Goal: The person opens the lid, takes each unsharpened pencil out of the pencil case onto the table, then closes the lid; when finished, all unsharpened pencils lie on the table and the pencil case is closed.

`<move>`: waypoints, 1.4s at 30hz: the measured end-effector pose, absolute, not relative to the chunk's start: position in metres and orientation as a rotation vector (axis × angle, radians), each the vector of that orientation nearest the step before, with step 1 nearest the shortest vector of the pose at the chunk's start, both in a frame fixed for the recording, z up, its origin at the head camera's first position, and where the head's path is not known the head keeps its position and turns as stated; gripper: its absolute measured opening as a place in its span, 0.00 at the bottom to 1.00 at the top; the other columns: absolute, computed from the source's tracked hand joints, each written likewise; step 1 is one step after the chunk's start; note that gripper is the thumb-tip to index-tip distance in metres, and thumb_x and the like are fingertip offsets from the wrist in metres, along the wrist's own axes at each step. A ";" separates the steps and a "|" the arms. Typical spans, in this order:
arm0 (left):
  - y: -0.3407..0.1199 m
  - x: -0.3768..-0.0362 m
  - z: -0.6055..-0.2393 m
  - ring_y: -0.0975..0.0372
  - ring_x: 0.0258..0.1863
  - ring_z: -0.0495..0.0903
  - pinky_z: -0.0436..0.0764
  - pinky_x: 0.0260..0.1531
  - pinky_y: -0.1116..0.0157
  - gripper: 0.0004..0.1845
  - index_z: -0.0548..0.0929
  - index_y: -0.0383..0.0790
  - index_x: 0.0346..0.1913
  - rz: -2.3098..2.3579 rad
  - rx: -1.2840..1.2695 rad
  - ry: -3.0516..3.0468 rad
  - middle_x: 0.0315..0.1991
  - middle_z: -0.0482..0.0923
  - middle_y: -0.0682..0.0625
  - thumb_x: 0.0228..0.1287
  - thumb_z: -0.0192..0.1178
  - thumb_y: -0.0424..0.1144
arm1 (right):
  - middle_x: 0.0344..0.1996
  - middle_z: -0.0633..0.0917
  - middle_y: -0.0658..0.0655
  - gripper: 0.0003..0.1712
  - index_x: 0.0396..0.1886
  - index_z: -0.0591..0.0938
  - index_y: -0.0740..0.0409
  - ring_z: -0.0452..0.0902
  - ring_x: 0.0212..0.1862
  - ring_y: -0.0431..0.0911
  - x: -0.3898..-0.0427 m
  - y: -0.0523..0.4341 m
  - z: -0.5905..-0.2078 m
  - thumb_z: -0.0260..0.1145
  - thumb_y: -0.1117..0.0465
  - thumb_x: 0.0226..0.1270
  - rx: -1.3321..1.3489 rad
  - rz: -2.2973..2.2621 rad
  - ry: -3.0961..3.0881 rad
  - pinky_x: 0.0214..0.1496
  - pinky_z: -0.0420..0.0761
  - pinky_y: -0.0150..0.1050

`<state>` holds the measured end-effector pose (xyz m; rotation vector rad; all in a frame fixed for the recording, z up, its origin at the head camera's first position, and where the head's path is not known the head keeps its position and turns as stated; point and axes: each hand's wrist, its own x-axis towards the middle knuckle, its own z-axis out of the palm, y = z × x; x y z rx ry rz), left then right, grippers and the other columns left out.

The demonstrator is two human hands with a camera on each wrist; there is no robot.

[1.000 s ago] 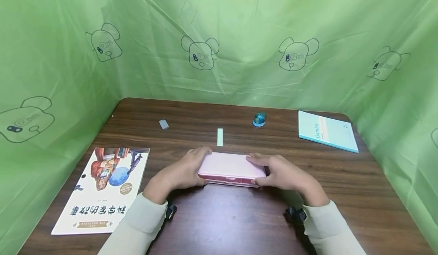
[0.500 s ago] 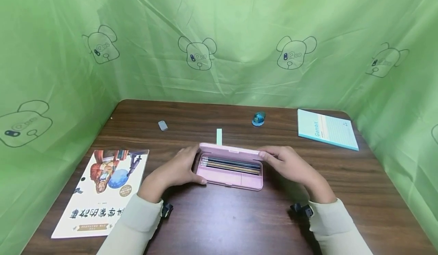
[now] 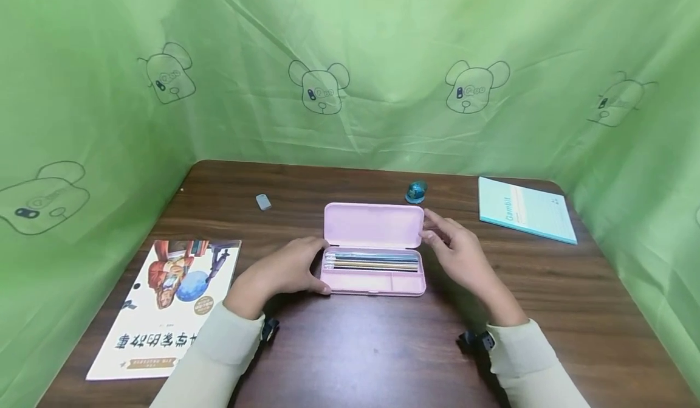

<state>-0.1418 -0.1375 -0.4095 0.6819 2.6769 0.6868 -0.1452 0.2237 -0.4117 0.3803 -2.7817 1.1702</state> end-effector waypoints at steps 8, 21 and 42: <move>-0.134 -0.147 -0.408 0.46 0.77 0.78 0.75 0.81 0.46 0.48 0.75 0.31 0.77 0.664 0.645 2.652 0.74 0.80 0.37 0.60 0.86 0.49 | 0.58 0.93 0.60 0.18 0.65 0.90 0.59 0.90 0.53 0.53 -0.143 0.213 -0.414 0.71 0.67 0.80 0.595 1.021 -2.908 0.60 0.91 0.57; -0.133 -0.140 -0.407 0.45 0.73 0.78 0.76 0.78 0.44 0.47 0.75 0.33 0.76 0.664 0.617 2.644 0.71 0.82 0.38 0.59 0.86 0.49 | 0.56 0.94 0.59 0.18 0.64 0.90 0.61 0.90 0.59 0.54 -0.134 0.198 -0.421 0.74 0.66 0.78 0.763 0.707 -3.062 0.65 0.89 0.57; -0.134 -0.139 -0.407 0.43 0.76 0.76 0.74 0.80 0.43 0.49 0.75 0.33 0.77 0.683 0.587 2.649 0.74 0.81 0.38 0.58 0.87 0.50 | 0.49 0.92 0.55 0.14 0.58 0.93 0.56 0.86 0.52 0.49 -0.134 0.197 -0.420 0.76 0.64 0.76 0.813 0.691 -3.107 0.59 0.90 0.52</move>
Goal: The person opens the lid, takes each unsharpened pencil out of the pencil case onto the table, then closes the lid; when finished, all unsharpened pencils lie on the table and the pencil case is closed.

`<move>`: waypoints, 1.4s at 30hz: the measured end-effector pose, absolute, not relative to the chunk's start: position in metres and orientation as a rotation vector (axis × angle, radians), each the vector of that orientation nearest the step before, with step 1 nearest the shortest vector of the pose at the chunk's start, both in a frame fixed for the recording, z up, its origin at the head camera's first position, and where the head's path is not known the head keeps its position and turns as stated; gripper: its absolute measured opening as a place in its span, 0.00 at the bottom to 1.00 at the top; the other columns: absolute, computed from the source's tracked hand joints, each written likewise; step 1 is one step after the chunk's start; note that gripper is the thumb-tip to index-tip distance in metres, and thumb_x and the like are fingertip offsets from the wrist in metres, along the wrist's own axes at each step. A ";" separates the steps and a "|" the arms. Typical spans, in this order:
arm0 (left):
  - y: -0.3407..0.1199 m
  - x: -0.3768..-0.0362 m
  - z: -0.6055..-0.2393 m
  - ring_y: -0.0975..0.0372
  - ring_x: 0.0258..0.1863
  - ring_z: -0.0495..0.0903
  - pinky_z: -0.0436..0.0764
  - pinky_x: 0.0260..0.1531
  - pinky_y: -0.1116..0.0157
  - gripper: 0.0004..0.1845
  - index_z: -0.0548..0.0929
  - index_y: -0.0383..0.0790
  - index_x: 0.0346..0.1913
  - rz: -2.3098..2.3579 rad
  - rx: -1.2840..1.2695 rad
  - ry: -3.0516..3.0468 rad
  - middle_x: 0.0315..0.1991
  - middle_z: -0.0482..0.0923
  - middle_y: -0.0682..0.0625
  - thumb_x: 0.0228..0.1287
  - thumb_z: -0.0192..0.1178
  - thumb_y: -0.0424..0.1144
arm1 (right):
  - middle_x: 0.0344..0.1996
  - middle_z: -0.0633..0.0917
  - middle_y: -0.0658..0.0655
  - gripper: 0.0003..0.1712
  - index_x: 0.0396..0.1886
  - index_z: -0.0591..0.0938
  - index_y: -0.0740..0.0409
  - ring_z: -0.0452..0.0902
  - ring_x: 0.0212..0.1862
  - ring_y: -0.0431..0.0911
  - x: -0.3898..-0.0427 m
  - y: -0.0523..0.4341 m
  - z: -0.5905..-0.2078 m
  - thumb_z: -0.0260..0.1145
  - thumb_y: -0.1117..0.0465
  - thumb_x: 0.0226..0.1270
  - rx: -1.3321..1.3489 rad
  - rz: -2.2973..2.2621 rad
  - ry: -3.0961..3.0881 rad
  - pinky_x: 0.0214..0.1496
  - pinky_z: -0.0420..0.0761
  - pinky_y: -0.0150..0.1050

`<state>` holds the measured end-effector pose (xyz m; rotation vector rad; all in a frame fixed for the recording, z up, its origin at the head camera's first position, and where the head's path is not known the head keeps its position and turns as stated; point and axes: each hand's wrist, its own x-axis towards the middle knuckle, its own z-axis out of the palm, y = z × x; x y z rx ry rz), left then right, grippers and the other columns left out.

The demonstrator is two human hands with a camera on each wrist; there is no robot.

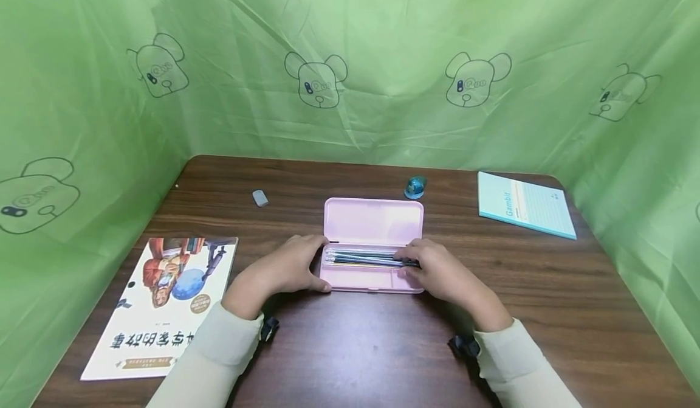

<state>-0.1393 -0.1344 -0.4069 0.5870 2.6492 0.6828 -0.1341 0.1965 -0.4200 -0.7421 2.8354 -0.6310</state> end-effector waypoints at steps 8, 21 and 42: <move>-0.134 -0.139 -0.405 0.42 0.76 0.76 0.75 0.79 0.43 0.49 0.75 0.33 0.77 0.675 0.576 2.648 0.74 0.80 0.38 0.59 0.87 0.50 | 0.43 0.91 0.51 0.09 0.50 0.93 0.54 0.84 0.46 0.44 -0.136 0.198 -0.420 0.77 0.66 0.75 -0.742 -0.693 2.820 0.54 0.90 0.48; -0.134 -0.139 -0.406 0.43 0.74 0.77 0.75 0.79 0.43 0.48 0.76 0.34 0.77 0.675 0.610 2.659 0.74 0.81 0.39 0.59 0.86 0.51 | 0.40 0.92 0.51 0.08 0.45 0.93 0.54 0.86 0.44 0.44 -0.140 0.229 -0.398 0.77 0.70 0.73 -0.692 -0.780 2.903 0.50 0.90 0.49; -0.134 -0.139 -0.408 0.41 0.75 0.77 0.74 0.79 0.41 0.49 0.75 0.32 0.77 0.654 0.608 2.666 0.74 0.80 0.37 0.59 0.86 0.53 | 0.40 0.91 0.64 0.08 0.41 0.85 0.62 0.82 0.42 0.56 -0.145 0.363 -0.382 0.63 0.74 0.68 -0.124 -0.532 2.837 0.39 0.78 0.44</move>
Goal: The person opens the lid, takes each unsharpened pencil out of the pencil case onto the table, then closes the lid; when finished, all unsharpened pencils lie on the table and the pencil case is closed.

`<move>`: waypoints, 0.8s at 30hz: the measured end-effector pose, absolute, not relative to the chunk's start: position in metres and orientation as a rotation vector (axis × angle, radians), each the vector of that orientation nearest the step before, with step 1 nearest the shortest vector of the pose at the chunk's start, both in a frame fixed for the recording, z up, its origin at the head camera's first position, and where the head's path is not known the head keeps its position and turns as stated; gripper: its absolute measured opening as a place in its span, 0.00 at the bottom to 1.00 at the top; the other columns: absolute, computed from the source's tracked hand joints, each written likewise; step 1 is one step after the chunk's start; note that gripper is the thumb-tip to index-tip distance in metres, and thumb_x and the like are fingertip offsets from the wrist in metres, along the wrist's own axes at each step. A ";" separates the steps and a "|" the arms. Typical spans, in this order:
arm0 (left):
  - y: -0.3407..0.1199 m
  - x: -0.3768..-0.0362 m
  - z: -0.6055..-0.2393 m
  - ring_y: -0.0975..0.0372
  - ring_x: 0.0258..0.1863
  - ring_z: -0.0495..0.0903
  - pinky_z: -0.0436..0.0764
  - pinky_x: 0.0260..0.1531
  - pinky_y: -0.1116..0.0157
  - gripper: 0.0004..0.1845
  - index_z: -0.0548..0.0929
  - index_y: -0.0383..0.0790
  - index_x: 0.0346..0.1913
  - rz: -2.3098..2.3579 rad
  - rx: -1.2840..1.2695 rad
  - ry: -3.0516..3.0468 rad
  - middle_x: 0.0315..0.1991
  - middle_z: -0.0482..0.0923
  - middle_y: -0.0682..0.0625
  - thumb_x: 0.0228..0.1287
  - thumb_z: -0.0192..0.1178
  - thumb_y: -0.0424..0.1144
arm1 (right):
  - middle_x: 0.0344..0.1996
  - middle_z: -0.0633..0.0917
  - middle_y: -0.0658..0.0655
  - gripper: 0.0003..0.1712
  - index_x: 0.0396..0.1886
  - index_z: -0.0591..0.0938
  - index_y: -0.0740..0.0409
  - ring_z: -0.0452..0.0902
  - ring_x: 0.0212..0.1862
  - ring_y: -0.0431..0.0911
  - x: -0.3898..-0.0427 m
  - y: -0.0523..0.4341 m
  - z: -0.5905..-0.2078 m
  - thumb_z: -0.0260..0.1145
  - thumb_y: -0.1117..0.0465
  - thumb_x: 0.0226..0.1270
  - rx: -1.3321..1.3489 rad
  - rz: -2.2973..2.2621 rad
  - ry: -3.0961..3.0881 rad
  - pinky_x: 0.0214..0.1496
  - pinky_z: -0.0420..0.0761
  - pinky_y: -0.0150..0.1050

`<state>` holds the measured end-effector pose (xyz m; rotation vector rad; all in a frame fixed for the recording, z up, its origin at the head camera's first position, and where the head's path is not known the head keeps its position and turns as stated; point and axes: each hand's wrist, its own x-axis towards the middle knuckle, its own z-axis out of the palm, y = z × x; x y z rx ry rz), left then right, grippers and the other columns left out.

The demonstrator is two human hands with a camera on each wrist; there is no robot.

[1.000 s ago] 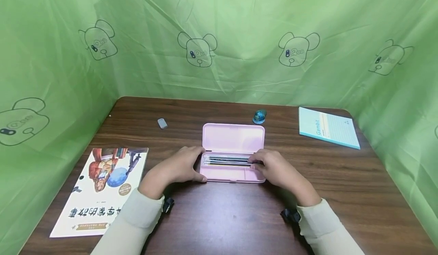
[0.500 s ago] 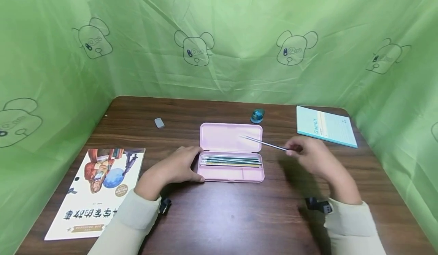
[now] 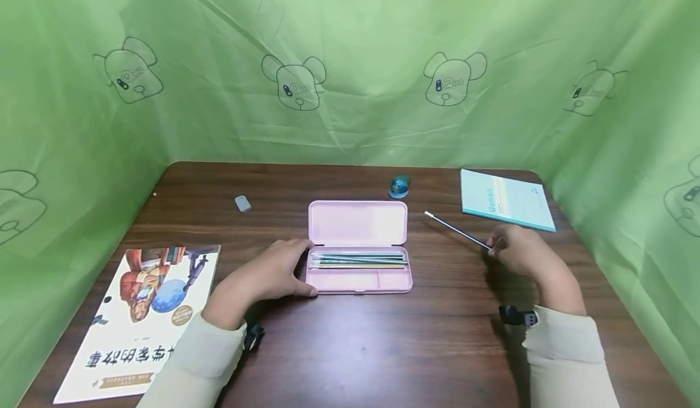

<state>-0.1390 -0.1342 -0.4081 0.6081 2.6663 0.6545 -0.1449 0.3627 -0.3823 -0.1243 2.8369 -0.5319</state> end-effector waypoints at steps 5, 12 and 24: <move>-0.136 -0.137 -0.409 0.40 0.73 0.78 0.75 0.78 0.40 0.48 0.76 0.32 0.75 0.674 0.617 2.669 0.72 0.82 0.37 0.58 0.86 0.52 | 0.42 0.92 0.64 0.03 0.41 0.85 0.61 0.83 0.45 0.58 -0.150 0.359 -0.393 0.65 0.69 0.74 -0.083 -0.473 2.826 0.45 0.81 0.51; -0.136 -0.138 -0.406 0.39 0.73 0.78 0.75 0.78 0.40 0.49 0.76 0.32 0.75 0.680 0.625 2.668 0.73 0.81 0.37 0.58 0.86 0.53 | 0.43 0.91 0.66 0.02 0.41 0.84 0.62 0.83 0.46 0.59 -0.153 0.362 -0.401 0.69 0.67 0.76 -0.035 -0.464 2.810 0.47 0.82 0.57; -0.135 -0.138 -0.406 0.40 0.71 0.80 0.76 0.77 0.40 0.47 0.77 0.31 0.73 0.692 0.650 2.679 0.70 0.83 0.37 0.57 0.87 0.51 | 0.44 0.90 0.66 0.04 0.43 0.84 0.61 0.83 0.46 0.60 -0.152 0.360 -0.401 0.72 0.65 0.76 -0.022 -0.483 2.823 0.49 0.82 0.59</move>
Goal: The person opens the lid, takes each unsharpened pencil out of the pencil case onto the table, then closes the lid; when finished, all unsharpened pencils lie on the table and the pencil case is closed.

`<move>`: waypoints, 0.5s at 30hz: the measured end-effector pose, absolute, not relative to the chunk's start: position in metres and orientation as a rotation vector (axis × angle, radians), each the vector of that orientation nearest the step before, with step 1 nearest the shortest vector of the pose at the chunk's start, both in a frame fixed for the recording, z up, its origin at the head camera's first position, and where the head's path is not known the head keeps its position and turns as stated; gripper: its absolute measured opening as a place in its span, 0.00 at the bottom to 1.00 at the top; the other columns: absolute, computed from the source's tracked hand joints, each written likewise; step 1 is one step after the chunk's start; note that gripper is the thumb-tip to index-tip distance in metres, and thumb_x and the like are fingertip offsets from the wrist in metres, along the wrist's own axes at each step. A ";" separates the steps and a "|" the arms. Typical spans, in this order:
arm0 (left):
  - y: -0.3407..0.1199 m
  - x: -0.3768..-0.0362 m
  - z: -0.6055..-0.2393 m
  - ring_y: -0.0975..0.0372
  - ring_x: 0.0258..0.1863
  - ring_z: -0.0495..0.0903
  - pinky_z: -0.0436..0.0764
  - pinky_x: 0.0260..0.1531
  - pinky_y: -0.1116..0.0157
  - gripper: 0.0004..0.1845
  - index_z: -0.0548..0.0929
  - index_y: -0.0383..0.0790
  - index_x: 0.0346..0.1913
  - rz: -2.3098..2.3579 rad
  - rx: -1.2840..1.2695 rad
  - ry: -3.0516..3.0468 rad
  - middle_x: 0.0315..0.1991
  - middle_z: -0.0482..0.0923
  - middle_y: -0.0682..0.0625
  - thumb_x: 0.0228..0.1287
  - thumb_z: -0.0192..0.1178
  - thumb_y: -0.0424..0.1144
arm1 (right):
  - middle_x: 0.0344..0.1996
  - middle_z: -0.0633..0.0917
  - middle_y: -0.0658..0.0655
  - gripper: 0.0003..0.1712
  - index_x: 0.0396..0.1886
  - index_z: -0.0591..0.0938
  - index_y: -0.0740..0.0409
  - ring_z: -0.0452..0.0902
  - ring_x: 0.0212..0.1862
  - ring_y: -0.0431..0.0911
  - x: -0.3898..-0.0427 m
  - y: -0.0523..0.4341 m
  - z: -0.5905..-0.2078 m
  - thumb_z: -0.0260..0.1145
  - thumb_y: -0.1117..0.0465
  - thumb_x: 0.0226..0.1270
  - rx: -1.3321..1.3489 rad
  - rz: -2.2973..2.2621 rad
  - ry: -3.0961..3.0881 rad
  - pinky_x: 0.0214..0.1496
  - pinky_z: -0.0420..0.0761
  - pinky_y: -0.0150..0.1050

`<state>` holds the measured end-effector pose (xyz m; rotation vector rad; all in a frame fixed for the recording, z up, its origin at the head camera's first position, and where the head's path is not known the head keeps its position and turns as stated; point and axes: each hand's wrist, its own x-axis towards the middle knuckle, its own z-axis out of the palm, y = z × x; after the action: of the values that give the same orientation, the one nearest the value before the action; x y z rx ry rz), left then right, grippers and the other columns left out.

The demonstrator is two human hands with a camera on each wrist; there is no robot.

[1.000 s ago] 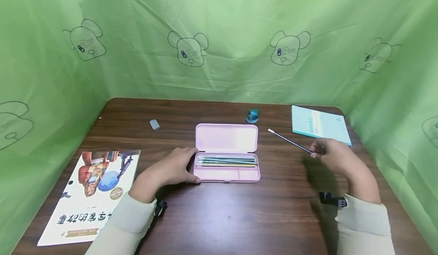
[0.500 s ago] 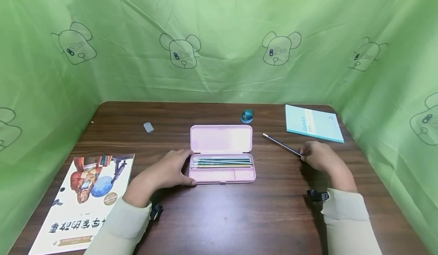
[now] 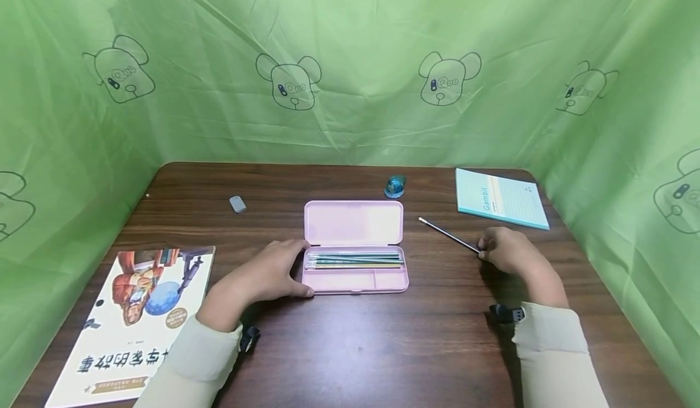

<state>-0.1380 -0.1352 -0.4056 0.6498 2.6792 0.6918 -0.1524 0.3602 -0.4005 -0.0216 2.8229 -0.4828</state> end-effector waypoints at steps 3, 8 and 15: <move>-0.136 -0.137 -0.405 0.40 0.72 0.79 0.76 0.77 0.40 0.47 0.77 0.31 0.74 0.693 0.641 2.676 0.71 0.83 0.37 0.57 0.86 0.51 | 0.44 0.91 0.65 0.08 0.47 0.84 0.62 0.86 0.48 0.61 -0.151 0.349 -0.393 0.73 0.62 0.78 -0.075 -0.555 2.851 0.49 0.84 0.58; -0.137 -0.138 -0.406 0.39 0.74 0.77 0.74 0.79 0.41 0.49 0.76 0.31 0.76 0.687 0.625 2.668 0.73 0.81 0.36 0.58 0.86 0.51 | 0.42 0.92 0.59 0.12 0.52 0.87 0.61 0.87 0.47 0.53 -0.147 0.308 -0.379 0.77 0.61 0.76 -0.271 -0.783 2.912 0.50 0.85 0.51; -0.136 -0.139 -0.408 0.39 0.75 0.77 0.74 0.79 0.41 0.49 0.76 0.32 0.76 0.680 0.624 2.667 0.74 0.81 0.36 0.58 0.86 0.52 | 0.47 0.93 0.56 0.14 0.56 0.90 0.59 0.90 0.50 0.49 -0.138 0.238 -0.395 0.77 0.66 0.74 -0.520 -1.120 2.780 0.58 0.91 0.52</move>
<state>-0.1385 -0.1359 -0.4078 0.6245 2.6672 0.6801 -0.1379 0.2380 -0.3953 -0.5204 2.7802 -1.1197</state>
